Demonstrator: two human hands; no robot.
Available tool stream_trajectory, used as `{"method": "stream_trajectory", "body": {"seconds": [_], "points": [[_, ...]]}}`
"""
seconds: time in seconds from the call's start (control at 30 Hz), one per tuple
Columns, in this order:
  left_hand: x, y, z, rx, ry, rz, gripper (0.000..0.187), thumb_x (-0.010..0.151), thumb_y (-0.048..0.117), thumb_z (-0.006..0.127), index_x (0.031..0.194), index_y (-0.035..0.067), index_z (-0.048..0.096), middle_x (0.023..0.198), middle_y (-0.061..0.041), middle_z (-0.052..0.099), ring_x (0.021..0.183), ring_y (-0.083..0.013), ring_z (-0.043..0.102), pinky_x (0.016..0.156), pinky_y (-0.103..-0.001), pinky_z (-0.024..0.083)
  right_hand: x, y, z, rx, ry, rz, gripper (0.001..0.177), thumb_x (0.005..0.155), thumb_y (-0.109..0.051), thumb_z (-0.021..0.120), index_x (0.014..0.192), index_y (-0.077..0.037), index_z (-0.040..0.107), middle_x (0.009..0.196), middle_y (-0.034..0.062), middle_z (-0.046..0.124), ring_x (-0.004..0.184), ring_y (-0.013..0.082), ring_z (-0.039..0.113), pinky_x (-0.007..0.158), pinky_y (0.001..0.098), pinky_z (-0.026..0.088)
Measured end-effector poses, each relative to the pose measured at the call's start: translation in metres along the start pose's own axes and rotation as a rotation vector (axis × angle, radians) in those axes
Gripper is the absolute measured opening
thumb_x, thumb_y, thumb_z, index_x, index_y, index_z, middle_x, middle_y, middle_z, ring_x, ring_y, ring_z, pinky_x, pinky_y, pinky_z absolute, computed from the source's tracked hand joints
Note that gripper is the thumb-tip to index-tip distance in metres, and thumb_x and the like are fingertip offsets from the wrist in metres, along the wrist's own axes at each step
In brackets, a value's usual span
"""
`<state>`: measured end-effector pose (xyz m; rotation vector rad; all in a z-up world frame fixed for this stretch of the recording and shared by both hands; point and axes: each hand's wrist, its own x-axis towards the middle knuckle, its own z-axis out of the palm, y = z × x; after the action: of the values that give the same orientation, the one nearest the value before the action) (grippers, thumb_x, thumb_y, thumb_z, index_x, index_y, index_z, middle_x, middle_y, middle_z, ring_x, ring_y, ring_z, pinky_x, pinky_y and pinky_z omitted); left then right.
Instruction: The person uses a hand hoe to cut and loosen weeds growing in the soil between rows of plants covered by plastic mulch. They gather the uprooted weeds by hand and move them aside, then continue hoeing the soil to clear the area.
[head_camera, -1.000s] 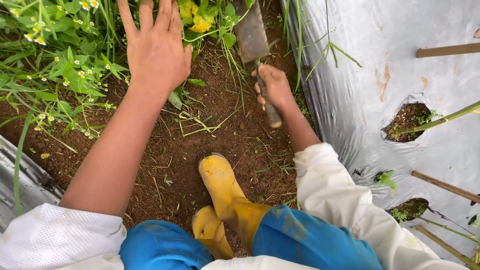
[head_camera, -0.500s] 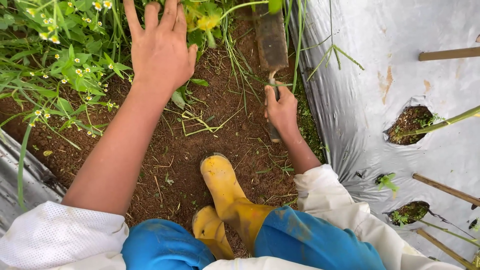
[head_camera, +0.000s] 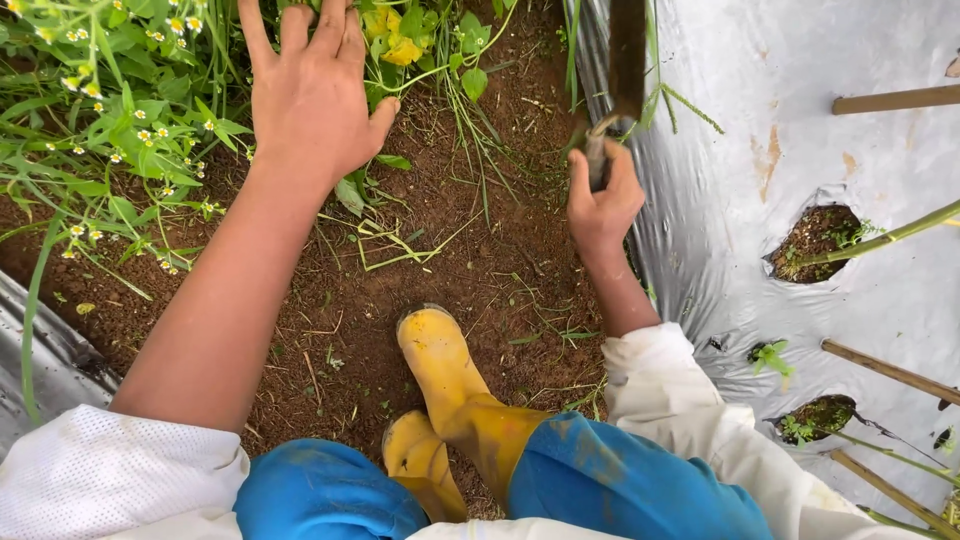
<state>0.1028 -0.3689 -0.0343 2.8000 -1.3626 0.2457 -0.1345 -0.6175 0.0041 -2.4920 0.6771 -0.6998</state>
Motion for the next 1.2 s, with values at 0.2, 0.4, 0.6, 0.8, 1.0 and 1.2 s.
{"method": "stream_trajectory", "body": {"seconds": [0.2, 0.4, 0.6, 0.8, 1.0, 1.2], "points": [[0.0, 0.003, -0.004, 0.007, -0.018, -0.001, 0.094, 0.108, 0.081, 0.049, 0.158, 0.003, 0.062, 0.164, -0.012, 0.055, 0.133, -0.0386, 0.049, 0.126, -0.067, -0.001, 0.035, -0.004, 0.062, 0.173, -0.226, 0.153, 0.006, 0.104, -0.006, 0.042, 0.104, -0.004, 0.047, 0.071, 0.0008, 0.049, 0.047, 0.0063, 0.038, 0.035, 0.0204, 0.032], [0.01, 0.008, -0.037, -0.135, -0.259, -0.089, 0.088, 0.096, 0.066, 0.057, 0.153, 0.0, 0.049, 0.158, -0.014, 0.043, 0.139, -0.0299, 0.041, 0.093, -0.055, 0.046, 0.02, -0.008, 0.049, 0.099, -0.291, 0.262, 0.015, 0.102, -0.022, 0.051, 0.095, -0.009, 0.05, 0.07, 0.0029, 0.055, 0.053, 0.0132, 0.044, 0.045, 0.0337, 0.036], [-0.003, 0.004, -0.017, 0.019, -0.173, 0.005, 0.095, 0.1, 0.079, 0.041, 0.162, 0.006, 0.05, 0.161, -0.008, 0.049, 0.129, -0.0386, 0.049, 0.123, -0.068, -0.003, 0.041, -0.001, 0.059, -0.033, -0.558, 0.502, 0.026, 0.1, -0.031, 0.049, 0.1, -0.005, 0.054, 0.089, 0.0186, 0.067, 0.071, 0.0323, 0.063, 0.066, 0.0477, 0.045], [0.002, 0.008, -0.032, -0.127, -0.373, -0.057, 0.092, 0.094, 0.067, 0.054, 0.154, -0.002, 0.044, 0.159, -0.016, 0.032, 0.127, -0.0386, 0.048, 0.099, -0.055, 0.043, 0.029, -0.009, 0.052, 0.095, -0.254, 0.146, 0.01, 0.104, -0.015, 0.048, 0.1, -0.006, 0.049, 0.067, 0.0037, 0.051, 0.048, 0.0118, 0.04, 0.039, 0.0297, 0.03], [-0.016, -0.004, -0.002, 0.043, -0.403, 0.036, 0.103, 0.097, 0.083, 0.023, 0.163, 0.005, 0.026, 0.166, -0.022, 0.032, 0.153, -0.0432, 0.025, 0.122, -0.068, -0.006, 0.05, -0.02, 0.051, -0.075, -0.575, 0.489, 0.032, 0.102, -0.03, 0.047, 0.114, -0.003, 0.056, 0.089, 0.0169, 0.068, 0.068, 0.026, 0.061, 0.061, 0.0427, 0.046], [-0.022, -0.021, 0.018, -0.023, -0.468, -0.01, 0.063, 0.097, 0.072, 0.032, 0.128, 0.032, 0.07, 0.175, -0.016, 0.033, 0.159, -0.0515, 0.015, 0.118, -0.072, -0.018, 0.024, -0.005, 0.051, 0.087, -0.351, 0.239, 0.018, 0.105, -0.022, 0.047, 0.092, -0.01, 0.044, 0.069, 0.0019, 0.049, 0.053, 0.0115, 0.04, 0.043, 0.0312, 0.032]]}}
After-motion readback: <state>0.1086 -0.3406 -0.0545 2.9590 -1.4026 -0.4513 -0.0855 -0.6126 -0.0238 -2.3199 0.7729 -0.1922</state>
